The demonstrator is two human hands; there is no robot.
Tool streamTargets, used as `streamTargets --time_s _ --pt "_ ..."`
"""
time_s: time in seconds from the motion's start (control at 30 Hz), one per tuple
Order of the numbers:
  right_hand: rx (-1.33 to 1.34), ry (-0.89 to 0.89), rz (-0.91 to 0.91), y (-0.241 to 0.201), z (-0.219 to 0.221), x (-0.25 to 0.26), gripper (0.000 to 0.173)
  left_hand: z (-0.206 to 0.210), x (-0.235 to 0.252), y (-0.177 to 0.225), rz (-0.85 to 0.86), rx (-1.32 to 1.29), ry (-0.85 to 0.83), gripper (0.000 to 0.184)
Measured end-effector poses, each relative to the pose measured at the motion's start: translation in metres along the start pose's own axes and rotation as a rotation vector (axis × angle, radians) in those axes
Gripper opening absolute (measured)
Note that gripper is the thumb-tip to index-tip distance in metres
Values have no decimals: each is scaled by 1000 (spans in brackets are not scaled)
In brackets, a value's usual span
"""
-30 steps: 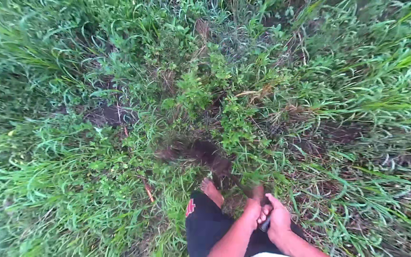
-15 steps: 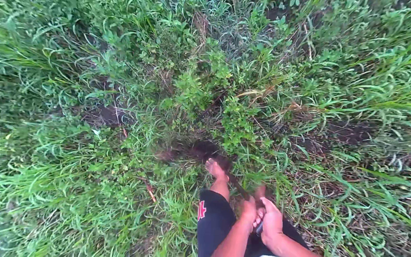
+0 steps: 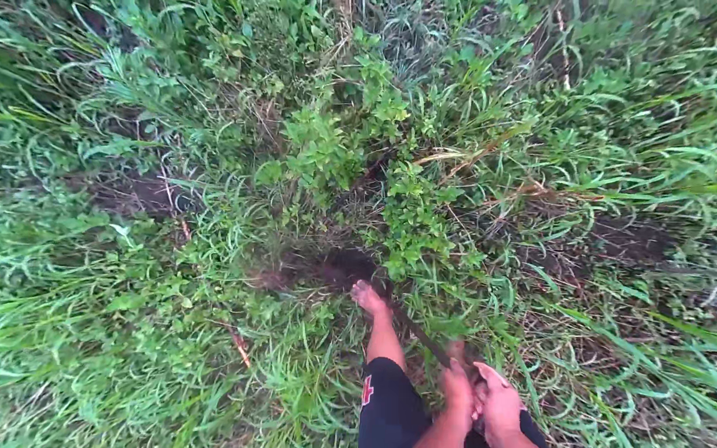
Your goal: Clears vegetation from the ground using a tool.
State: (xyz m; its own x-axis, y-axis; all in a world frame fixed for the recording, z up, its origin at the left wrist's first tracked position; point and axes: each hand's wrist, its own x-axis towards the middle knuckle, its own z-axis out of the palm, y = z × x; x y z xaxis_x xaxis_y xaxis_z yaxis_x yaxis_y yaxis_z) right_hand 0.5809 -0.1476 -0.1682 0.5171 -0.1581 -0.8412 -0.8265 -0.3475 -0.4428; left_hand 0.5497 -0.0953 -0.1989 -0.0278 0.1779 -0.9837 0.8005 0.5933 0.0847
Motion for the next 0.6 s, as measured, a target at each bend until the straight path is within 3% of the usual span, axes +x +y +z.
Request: streamTargets --time_s 0.07,0.13,0.17,0.23,0.33,0.4,0.6 --pt "1 -17 -8 5 -16 12 30 -9 -49 48 9 29 24 51" --pt "-19 2 6 10 -21 16 30 -38 -109 115 -110 55 -13 43" --pt "-31 24 18 12 -18 15 30 -44 -121 128 -133 64 -12 42" --pt "-69 71 33 7 0 8 30 -46 -106 115 -103 70 -10 45" --pt "-107 105 32 -7 21 11 27 -17 -11 37 -10 47 -2 56" --pt "-136 107 9 -4 12 28 27 14 33 4 -28 38 36 62" --pt "-152 117 -1 -5 -36 88 35 96 72 -11 -21 58 182 63"
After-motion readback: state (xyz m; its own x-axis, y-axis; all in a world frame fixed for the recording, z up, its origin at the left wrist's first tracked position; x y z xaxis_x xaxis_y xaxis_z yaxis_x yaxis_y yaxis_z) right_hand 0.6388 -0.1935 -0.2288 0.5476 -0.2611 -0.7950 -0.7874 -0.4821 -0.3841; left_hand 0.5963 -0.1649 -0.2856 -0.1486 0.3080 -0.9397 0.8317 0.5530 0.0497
